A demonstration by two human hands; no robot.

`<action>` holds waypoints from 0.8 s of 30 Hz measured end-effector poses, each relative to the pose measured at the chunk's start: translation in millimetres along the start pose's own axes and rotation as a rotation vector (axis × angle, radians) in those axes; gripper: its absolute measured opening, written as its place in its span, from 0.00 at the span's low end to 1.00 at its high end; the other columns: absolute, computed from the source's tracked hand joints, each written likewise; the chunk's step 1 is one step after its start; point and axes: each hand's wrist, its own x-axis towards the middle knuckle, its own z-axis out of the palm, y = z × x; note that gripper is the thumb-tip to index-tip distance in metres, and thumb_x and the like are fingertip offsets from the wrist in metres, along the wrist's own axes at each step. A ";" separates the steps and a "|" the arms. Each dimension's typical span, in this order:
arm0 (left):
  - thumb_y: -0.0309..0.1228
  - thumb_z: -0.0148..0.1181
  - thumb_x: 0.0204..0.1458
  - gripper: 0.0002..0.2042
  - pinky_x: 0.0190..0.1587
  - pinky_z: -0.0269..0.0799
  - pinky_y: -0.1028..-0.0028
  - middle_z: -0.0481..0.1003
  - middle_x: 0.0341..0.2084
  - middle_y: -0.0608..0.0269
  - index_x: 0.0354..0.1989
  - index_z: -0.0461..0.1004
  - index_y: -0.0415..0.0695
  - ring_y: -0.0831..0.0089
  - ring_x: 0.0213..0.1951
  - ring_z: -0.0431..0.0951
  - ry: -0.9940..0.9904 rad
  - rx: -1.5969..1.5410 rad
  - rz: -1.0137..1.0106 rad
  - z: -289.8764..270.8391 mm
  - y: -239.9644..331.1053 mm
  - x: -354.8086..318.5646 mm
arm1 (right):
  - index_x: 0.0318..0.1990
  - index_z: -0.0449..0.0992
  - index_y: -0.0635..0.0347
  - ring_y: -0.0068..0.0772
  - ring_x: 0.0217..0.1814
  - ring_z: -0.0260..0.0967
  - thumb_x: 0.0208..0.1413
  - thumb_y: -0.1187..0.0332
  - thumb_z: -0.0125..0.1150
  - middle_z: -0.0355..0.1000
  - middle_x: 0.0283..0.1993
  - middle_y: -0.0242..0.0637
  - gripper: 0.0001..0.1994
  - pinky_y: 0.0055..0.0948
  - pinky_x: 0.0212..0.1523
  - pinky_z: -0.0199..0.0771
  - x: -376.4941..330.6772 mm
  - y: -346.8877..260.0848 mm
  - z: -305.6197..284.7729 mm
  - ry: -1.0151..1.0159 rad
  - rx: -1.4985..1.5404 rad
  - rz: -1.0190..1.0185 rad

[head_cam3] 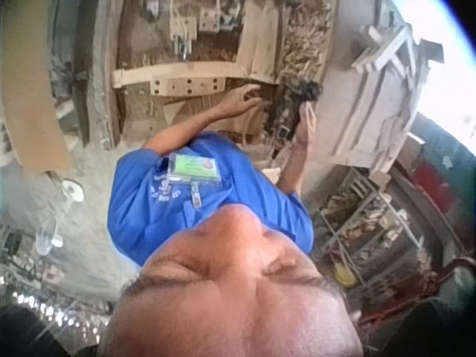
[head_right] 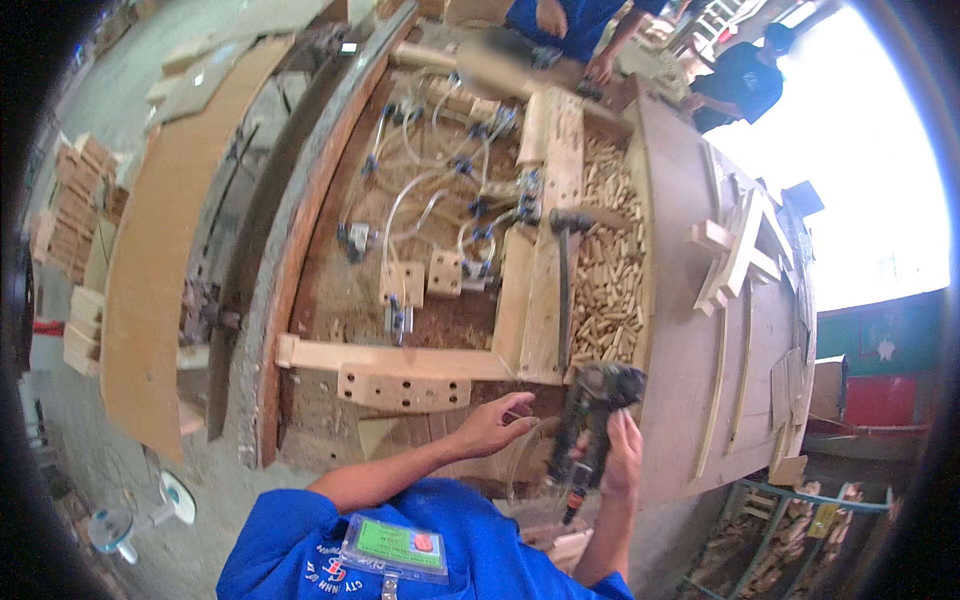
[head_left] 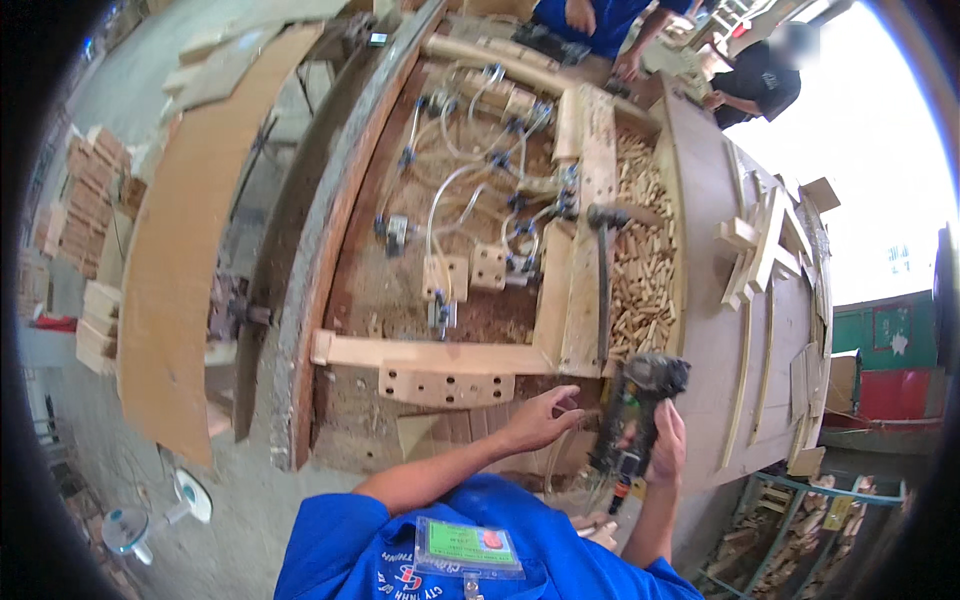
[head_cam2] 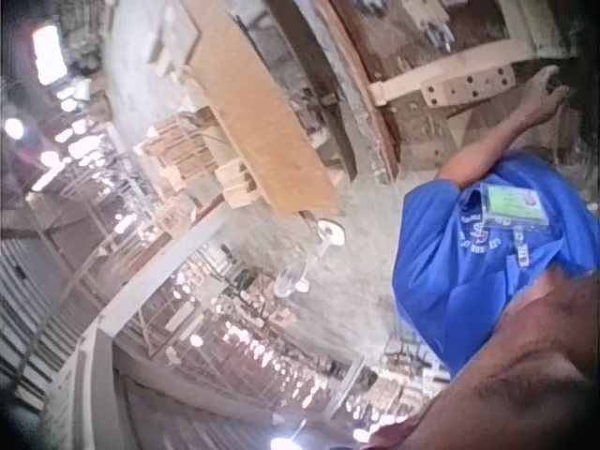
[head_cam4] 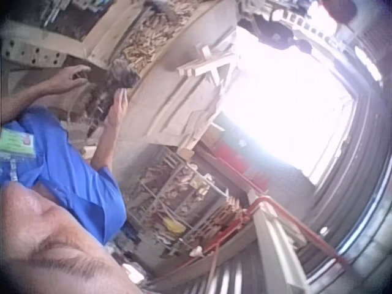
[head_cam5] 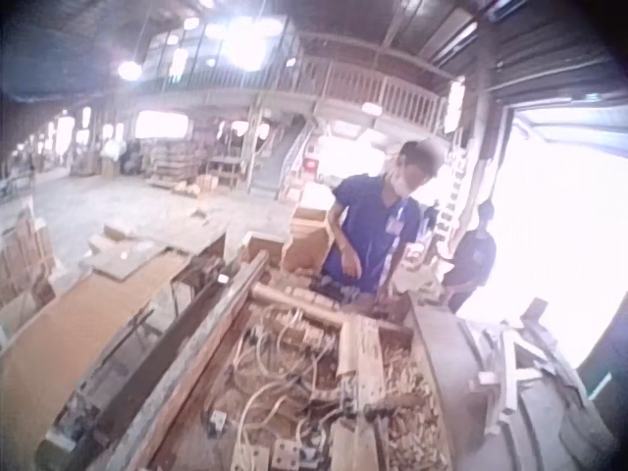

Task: The person assembles wooden furniture components at a workbench. They place wooden pieces into a jig, use a nail gun to fasten them, and hand off completed frames to a coworker. The process repeats with multiple units.

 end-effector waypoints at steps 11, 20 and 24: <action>0.36 0.65 0.61 0.20 0.61 0.71 0.52 0.77 0.52 0.43 0.58 0.74 0.37 0.44 0.57 0.75 1.056 0.926 0.369 -236.8 89.3 41.6 | 0.66 0.67 0.74 0.58 0.53 0.76 0.67 0.66 0.63 0.66 0.60 0.54 0.26 0.46 0.54 0.81 -21.7 16.5 -228.7 0.928 -1.431 -0.364; 0.39 0.63 0.61 0.15 0.53 0.77 0.55 0.82 0.43 0.44 0.44 0.82 0.37 0.47 0.47 0.83 0.797 0.939 0.185 -240.4 112.7 38.6 | 0.70 0.61 0.74 0.60 0.61 0.74 0.61 0.66 0.70 0.61 0.67 0.54 0.35 0.48 0.58 0.78 -23.0 52.1 -261.5 0.969 -1.318 -0.173; 0.36 0.65 0.60 0.13 0.52 0.78 0.57 0.83 0.41 0.46 0.44 0.82 0.39 0.50 0.45 0.83 0.835 0.906 0.196 -234.6 120.4 26.4 | 0.70 0.63 0.71 0.58 0.64 0.70 0.58 0.68 0.71 0.62 0.68 0.53 0.35 0.48 0.63 0.73 -17.1 60.9 -254.0 1.027 -1.281 -0.206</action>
